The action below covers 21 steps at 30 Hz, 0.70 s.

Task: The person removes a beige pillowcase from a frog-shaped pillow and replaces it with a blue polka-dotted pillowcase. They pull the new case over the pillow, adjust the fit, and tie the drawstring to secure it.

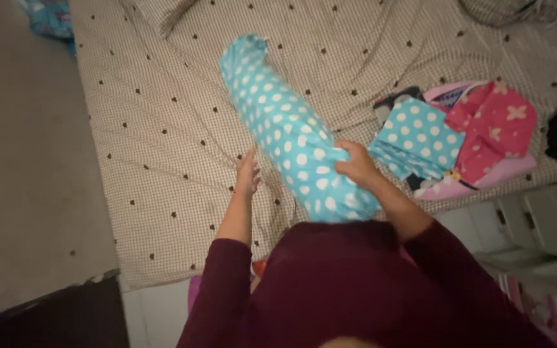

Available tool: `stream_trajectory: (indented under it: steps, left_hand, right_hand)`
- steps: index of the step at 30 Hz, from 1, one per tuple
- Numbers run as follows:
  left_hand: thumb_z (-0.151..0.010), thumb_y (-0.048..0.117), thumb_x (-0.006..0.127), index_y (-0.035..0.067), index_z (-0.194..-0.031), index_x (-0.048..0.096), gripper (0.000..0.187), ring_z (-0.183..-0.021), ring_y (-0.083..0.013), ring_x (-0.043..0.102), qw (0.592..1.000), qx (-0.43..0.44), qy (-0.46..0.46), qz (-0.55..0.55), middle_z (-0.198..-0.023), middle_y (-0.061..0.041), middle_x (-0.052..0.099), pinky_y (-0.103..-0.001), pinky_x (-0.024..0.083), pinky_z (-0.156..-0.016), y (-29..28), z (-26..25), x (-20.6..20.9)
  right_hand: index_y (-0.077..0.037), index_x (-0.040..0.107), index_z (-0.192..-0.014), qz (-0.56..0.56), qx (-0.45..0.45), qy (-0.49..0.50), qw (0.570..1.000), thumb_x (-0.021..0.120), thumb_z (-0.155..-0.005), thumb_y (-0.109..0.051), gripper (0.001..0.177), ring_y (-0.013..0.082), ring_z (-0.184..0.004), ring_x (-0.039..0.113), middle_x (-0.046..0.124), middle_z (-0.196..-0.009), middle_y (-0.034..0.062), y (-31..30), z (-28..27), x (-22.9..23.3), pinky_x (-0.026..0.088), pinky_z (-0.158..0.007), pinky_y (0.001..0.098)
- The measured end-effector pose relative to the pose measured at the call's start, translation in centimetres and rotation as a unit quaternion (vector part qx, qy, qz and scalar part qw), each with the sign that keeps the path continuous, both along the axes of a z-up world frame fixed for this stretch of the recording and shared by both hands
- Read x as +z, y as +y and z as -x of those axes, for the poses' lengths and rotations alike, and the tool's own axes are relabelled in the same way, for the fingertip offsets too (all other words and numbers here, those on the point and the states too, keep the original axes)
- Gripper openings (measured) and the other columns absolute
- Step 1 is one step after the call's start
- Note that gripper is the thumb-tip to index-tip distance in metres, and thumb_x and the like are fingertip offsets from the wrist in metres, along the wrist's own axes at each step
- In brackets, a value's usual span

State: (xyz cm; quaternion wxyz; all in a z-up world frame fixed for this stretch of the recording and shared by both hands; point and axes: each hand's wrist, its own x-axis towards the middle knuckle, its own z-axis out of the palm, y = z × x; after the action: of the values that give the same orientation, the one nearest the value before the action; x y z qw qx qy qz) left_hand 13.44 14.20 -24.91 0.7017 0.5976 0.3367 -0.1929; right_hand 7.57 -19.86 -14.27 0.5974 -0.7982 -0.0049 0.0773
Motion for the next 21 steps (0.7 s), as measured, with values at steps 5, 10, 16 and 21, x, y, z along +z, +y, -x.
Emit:
stream_trajectory:
  steps: [5,10,16,21]
  left_hand:
    - [-0.077,0.069,0.06,0.017,-0.161,0.021,0.106,-0.143,-0.0502,0.028,0.954,0.109,0.057,0.275,-0.159,-0.022,0.024,-0.069,0.032,-0.106,-4.8,-0.4,0.7]
    - [-0.086,0.022,0.072,-0.002,-0.151,0.038,0.077,-0.131,-0.0392,0.053,0.923,0.08,-0.077,0.369,-0.144,-0.02,0.053,-0.054,0.049,-0.107,-9.8,-1.7,-4.9]
    - [-0.076,0.0,0.069,-0.002,-0.141,0.048,0.068,-0.117,-0.0313,0.063,0.929,0.006,-0.244,0.28,-0.129,-0.014,0.063,-0.045,0.054,-0.1,-9.7,-2.2,2.0]
    - [-0.08,0.0,0.074,-0.005,-0.142,0.05,0.066,-0.117,-0.026,0.063,0.898,-0.133,-0.369,0.197,-0.129,-0.012,0.065,-0.041,0.053,-0.102,-10.9,-2.3,14.7]
  right_hand:
    - [-0.001,0.066,-0.097,0.048,0.208,-0.07,0.975,0.068,-0.066,-0.009,0.033,0.0198,-0.082,0.068,0.07,-0.088,0.0092,-5.4,2.3,7.7,0.054,-0.077,0.0333]
    - [-0.002,0.065,-0.105,0.088,0.298,-0.014,0.95,0.07,-0.069,-0.012,0.038,0.0212,-0.095,0.065,0.069,-0.099,0.0098,-10.0,3.1,5.8,0.052,-0.087,0.0349]
    - [-0.003,0.055,-0.133,0.247,0.14,0.12,0.951,0.086,-0.075,-0.039,0.075,0.0289,-0.126,0.059,0.063,-0.133,0.017,-14.6,-1.0,3.7,0.046,-0.107,0.0395]
    - [-0.006,-0.008,-0.165,-0.164,0.129,-0.097,0.973,0.086,-0.083,-0.032,0.128,0.0289,-0.156,0.028,0.023,-0.167,0.0172,-8.8,-11.9,9.9,0.034,-0.121,0.0424]
